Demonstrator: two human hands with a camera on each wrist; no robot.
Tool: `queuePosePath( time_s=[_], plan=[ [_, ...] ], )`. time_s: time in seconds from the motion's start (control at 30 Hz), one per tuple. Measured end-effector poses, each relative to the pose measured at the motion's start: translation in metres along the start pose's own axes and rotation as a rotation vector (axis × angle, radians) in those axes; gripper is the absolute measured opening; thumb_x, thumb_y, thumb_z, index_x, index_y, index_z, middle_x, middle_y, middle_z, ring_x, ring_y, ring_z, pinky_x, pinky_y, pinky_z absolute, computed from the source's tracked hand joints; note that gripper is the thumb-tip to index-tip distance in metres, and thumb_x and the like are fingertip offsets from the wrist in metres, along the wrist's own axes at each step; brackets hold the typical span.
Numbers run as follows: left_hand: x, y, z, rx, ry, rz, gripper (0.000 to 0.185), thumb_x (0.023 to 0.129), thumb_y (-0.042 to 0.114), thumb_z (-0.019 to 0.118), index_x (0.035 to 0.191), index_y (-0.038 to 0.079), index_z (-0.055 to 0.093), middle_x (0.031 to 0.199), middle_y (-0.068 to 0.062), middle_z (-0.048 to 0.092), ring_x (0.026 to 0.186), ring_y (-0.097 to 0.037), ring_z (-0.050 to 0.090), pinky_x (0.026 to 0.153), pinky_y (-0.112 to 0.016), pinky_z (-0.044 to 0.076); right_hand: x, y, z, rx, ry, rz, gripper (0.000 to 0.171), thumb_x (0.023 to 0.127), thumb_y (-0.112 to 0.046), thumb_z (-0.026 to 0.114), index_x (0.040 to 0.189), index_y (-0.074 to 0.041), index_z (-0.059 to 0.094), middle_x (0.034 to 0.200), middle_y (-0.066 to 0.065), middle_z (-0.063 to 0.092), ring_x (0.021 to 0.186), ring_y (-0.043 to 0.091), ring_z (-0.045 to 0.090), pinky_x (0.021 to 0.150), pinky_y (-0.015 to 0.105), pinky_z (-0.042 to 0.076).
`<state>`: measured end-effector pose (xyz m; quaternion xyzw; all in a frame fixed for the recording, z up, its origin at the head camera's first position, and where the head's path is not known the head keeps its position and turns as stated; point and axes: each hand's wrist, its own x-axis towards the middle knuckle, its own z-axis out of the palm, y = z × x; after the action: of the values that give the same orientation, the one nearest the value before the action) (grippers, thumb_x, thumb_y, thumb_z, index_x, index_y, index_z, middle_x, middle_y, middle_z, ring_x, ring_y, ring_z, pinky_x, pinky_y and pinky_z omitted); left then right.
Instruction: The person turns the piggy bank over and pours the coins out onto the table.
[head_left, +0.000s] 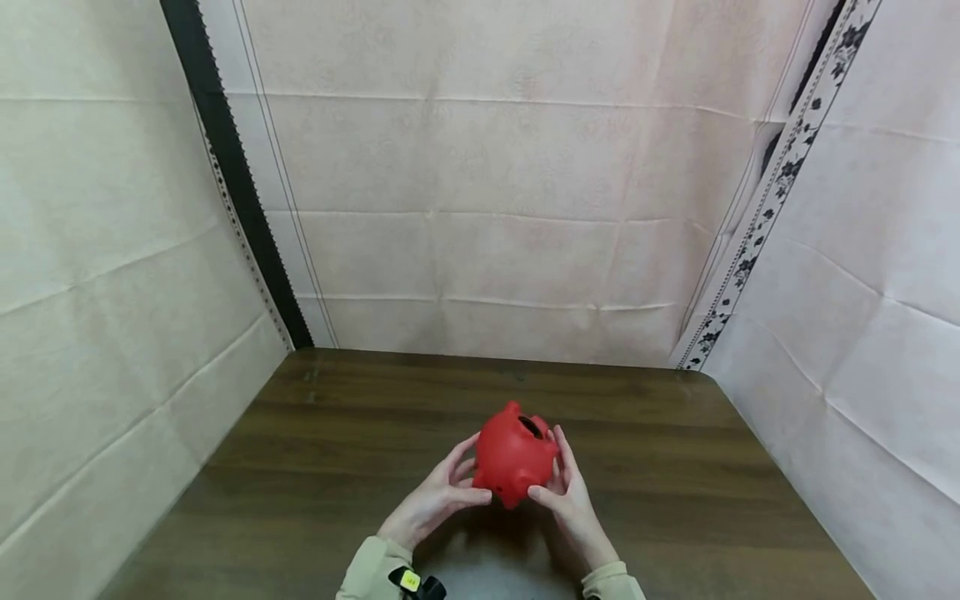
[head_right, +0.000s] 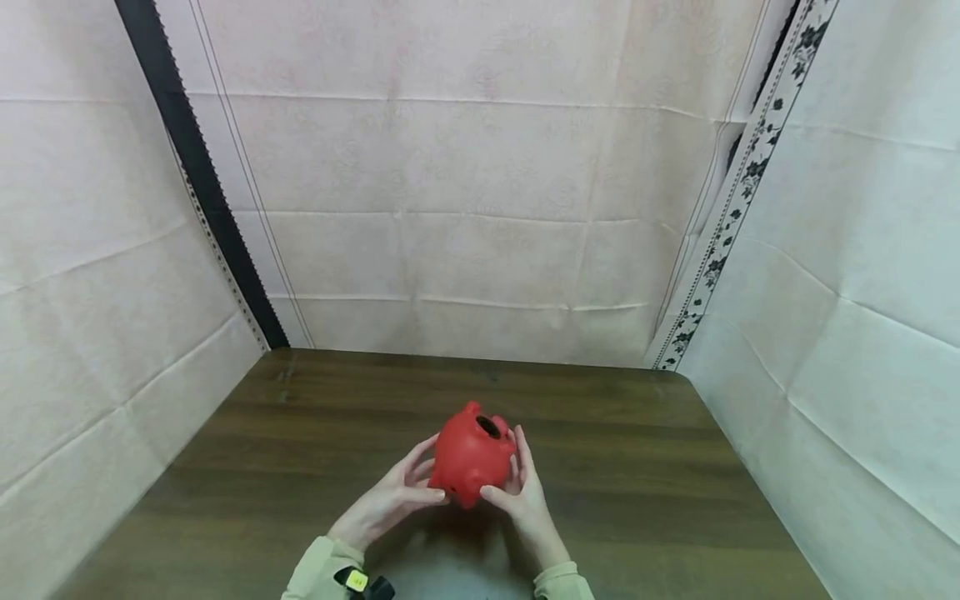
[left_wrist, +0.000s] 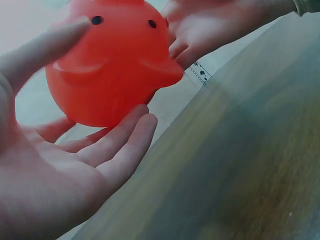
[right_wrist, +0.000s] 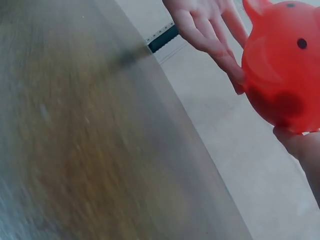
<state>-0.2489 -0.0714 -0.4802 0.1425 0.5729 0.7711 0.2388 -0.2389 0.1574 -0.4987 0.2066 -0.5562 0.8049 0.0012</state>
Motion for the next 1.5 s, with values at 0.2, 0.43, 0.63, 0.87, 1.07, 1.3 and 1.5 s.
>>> queuePosePath(
  time_s=[0.2, 0.43, 0.63, 0.87, 1.07, 1.3, 1.5],
  plan=[
    [-0.001, 0.003, 0.002, 0.003, -0.013, -0.008, 0.077, 0.091, 0.023, 0.066, 0.154, 0.016, 0.022, 0.147, -0.017, 0.043, 0.114, -0.022, 0.061, 0.099, -0.038, 0.052, -0.003, -0.001, -0.003, -0.002, -0.039, 0.017, 0.098, 0.085, -0.002, 0.068, 0.151, 0.008, -0.004, 0.136, -0.021, 0.045, 0.123, -0.006, 0.051, 0.099, 0.017, 0.047],
    [0.003, 0.001, 0.004, 0.017, 0.019, -0.021, 0.079, 0.091, 0.027, 0.066, 0.154, 0.012, 0.02, 0.148, -0.018, 0.043, 0.114, -0.019, 0.061, 0.098, -0.034, 0.053, -0.004, -0.005, 0.001, -0.139, -0.003, 0.053, 0.098, 0.081, 0.0, 0.073, 0.152, 0.005, 0.007, 0.148, 0.001, 0.041, 0.122, -0.009, 0.049, 0.1, 0.01, 0.042],
    [0.005, -0.005, 0.006, 0.002, 0.07, -0.051, 0.079, 0.09, 0.031, 0.067, 0.152, 0.011, 0.022, 0.143, -0.015, 0.047, 0.108, -0.018, 0.063, 0.095, -0.038, 0.055, -0.003, -0.003, 0.019, -0.459, 0.095, 0.14, 0.101, 0.075, -0.011, 0.082, 0.154, -0.015, 0.02, 0.156, 0.01, 0.031, 0.138, 0.012, 0.039, 0.101, 0.007, 0.034],
    [0.004, -0.014, 0.011, 0.0, 0.12, -0.068, 0.089, 0.089, 0.038, 0.067, 0.153, 0.016, 0.01, 0.143, -0.018, 0.043, 0.103, -0.02, 0.063, 0.087, -0.042, 0.057, -0.003, -0.007, 0.021, -0.689, 0.035, 0.086, 0.1, 0.072, -0.022, 0.086, 0.153, -0.019, 0.026, 0.154, 0.005, 0.037, 0.138, 0.027, 0.041, 0.107, 0.019, 0.04],
    [0.006, -0.018, 0.021, 0.057, 0.18, 0.009, 0.086, 0.089, 0.034, 0.068, 0.153, 0.017, 0.014, 0.143, -0.015, 0.044, 0.112, -0.02, 0.056, 0.091, -0.036, 0.054, -0.003, -0.036, -0.002, -0.832, -0.199, 0.046, 0.08, 0.088, -0.027, 0.071, 0.153, -0.013, 0.027, 0.151, 0.015, 0.041, 0.128, 0.032, 0.053, 0.101, 0.037, 0.05],
    [0.008, -0.019, 0.039, 0.268, 0.347, 0.188, 0.095, 0.079, 0.026, 0.08, 0.152, 0.023, 0.019, 0.143, -0.008, 0.045, 0.125, -0.026, 0.047, 0.097, -0.042, 0.051, 0.006, -0.081, 0.003, -1.065, -0.154, -0.285, 0.04, 0.09, -0.015, 0.068, 0.129, -0.012, 0.06, 0.126, 0.003, 0.065, 0.11, 0.013, 0.063, 0.088, 0.028, 0.056],
    [0.009, -0.02, 0.053, 0.279, 0.427, 0.226, 0.103, 0.074, 0.025, 0.084, 0.152, 0.023, 0.016, 0.145, -0.008, 0.041, 0.127, -0.03, 0.045, 0.091, -0.04, 0.055, 0.021, -0.083, 0.033, -1.363, -0.106, -0.607, 0.024, 0.074, -0.008, 0.082, 0.095, -0.013, 0.072, 0.088, -0.006, 0.068, 0.081, 0.007, 0.059, 0.072, 0.024, 0.049]
  ],
)
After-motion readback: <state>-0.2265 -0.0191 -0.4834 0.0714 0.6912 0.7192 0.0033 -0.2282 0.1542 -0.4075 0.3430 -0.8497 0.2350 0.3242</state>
